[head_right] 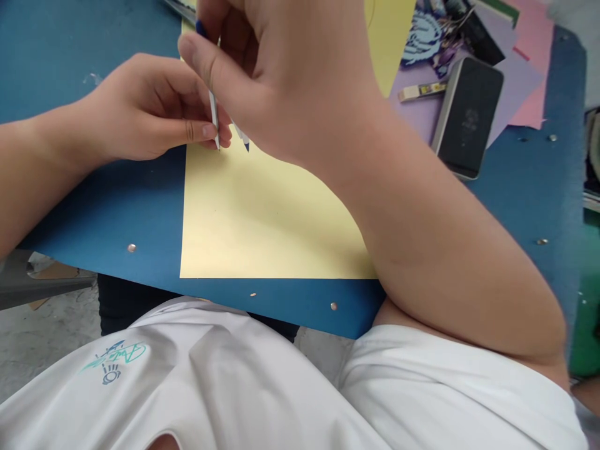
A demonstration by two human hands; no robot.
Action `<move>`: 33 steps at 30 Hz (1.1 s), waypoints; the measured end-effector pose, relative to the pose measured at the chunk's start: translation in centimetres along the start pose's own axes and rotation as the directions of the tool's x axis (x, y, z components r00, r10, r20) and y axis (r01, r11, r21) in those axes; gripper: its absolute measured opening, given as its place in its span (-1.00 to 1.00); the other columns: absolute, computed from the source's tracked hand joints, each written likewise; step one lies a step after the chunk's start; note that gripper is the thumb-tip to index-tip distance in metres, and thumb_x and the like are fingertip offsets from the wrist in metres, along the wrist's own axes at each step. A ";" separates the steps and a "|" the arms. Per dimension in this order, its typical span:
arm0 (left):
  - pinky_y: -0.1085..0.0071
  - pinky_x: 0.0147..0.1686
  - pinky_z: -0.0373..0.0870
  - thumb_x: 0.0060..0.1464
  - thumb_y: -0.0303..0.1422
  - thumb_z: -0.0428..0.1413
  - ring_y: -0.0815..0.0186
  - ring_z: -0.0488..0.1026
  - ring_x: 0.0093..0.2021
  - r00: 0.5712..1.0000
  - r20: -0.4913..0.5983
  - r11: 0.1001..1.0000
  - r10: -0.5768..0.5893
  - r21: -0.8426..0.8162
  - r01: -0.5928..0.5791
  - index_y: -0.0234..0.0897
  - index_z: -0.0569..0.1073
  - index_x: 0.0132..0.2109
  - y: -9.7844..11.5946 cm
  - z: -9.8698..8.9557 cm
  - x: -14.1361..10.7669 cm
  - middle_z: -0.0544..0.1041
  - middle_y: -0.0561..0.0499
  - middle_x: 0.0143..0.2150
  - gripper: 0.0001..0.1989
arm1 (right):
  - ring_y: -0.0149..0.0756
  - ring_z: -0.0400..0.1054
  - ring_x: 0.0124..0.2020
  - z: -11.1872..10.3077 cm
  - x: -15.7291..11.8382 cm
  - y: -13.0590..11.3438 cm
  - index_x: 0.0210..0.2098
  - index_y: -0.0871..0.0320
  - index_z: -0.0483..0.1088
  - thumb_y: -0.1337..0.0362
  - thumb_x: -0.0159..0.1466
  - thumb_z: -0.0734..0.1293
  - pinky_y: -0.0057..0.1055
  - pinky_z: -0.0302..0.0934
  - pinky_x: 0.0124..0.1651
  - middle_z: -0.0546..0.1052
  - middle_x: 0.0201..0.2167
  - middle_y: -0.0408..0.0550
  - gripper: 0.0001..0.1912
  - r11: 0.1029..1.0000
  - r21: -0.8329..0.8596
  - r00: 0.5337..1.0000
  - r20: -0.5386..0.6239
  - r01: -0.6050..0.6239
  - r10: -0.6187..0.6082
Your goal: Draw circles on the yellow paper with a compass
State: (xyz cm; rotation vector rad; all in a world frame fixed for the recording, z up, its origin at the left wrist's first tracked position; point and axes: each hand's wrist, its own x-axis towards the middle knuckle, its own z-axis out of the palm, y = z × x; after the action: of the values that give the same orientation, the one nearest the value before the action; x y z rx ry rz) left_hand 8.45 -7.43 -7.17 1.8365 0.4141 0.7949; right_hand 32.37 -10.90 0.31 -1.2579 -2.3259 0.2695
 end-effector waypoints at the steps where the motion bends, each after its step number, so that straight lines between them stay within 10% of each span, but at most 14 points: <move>1: 0.16 0.02 0.73 0.37 0.22 0.56 0.20 0.78 -0.02 1.000 -0.004 1.000 0.003 -0.006 -0.003 -0.43 0.70 -0.03 0.0 0.0 0.0 0.75 -0.17 -0.07 -0.31 | -0.24 0.65 -0.12 0.0 -0.1 0.0 0.08 0.03 0.74 0.05 0.71 0.36 -0.36 0.62 0.06 0.65 -0.23 -0.15 -0.68 1.000 0.026 1.000 -0.008 0.004 -0.004; 27: 0.11 0.06 0.71 0.42 0.29 0.49 0.18 0.80 -0.01 1.000 0.020 0.997 -0.001 0.079 -0.001 -0.37 0.66 0.02 0.3 -0.1 0.0 0.77 -0.15 -0.05 -0.29 | -0.16 0.69 0.23 -0.5 0.0 1.6 0.28 -0.02 0.77 0.01 0.77 0.27 -0.35 0.48 0.35 0.75 0.08 -0.25 -0.56 1.000 -0.006 1.000 -0.007 0.020 -0.020; 33: 0.13 0.07 0.70 0.44 0.27 0.48 0.22 0.78 0.01 0.999 0.036 0.996 0.014 0.084 -0.017 -0.38 0.63 -0.02 0.3 -0.1 -0.1 0.74 -0.11 -0.03 -0.30 | -0.18 0.68 0.19 -0.4 -0.1 2.3 0.32 -0.04 0.74 -0.08 0.80 0.23 -0.38 0.56 0.15 0.70 0.11 -0.24 -0.50 0.998 0.019 0.998 0.018 0.058 -0.058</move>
State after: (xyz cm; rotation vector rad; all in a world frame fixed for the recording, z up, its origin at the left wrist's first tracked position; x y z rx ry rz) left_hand 8.26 -7.51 -6.89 1.9318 0.4164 0.7647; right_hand 34.33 -9.75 -0.26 -1.1817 -2.3659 0.2837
